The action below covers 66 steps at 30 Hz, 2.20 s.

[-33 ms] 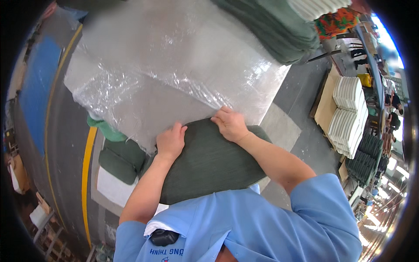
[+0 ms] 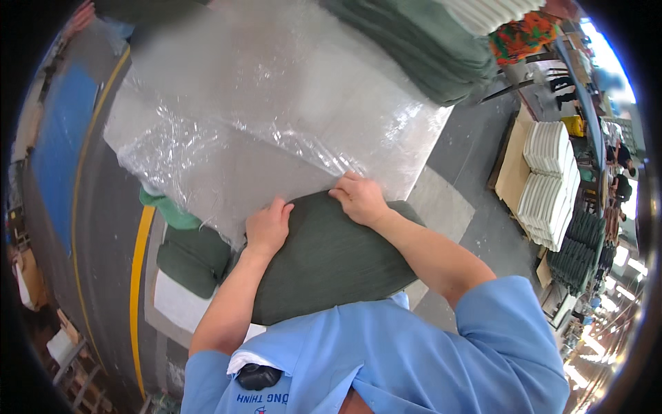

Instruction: The person inserts white foam inserts into green fabric covers, aligns edges, and places the finished cushions on a nearby stack. The person repeats this process for multiple cushions.

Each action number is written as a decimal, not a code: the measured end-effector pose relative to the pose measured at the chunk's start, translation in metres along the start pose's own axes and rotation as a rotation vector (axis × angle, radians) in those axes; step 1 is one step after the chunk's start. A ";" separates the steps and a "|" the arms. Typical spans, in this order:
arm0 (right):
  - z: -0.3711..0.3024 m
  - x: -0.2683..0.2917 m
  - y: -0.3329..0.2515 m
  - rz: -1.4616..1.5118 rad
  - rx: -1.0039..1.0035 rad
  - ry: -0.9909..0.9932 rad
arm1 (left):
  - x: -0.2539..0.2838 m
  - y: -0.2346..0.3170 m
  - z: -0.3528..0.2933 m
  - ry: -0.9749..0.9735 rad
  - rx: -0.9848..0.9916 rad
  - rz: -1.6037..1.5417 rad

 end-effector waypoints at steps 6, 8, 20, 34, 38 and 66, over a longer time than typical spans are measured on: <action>-0.030 0.082 0.008 0.107 -0.210 -0.178 | 0.086 -0.006 -0.036 0.022 0.086 -0.203; -0.064 0.126 0.026 0.002 -0.363 -0.204 | 0.114 -0.009 -0.085 -0.018 0.172 -0.206; -0.157 0.098 0.051 0.183 -1.043 -0.389 | 0.047 -0.065 -0.183 -0.282 0.818 -0.497; -0.101 0.067 0.109 0.239 -1.129 -0.312 | 0.010 -0.113 -0.125 -0.453 0.803 -0.258; -0.092 0.042 0.141 0.475 -1.061 -0.308 | -0.008 -0.131 -0.107 -0.452 0.778 -0.328; -0.154 -0.059 -0.015 1.133 -0.726 -0.179 | 0.200 0.105 -0.036 0.327 -0.003 -0.832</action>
Point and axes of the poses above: each hand's wrist, its own z-axis towards the middle knuckle, its own x-axis out of the back of the hand, y = z × x, the point moved 10 cm from there along z, towards the middle knuckle, and after that the axes turned 4 degrees about z, right-handed, at the moved point
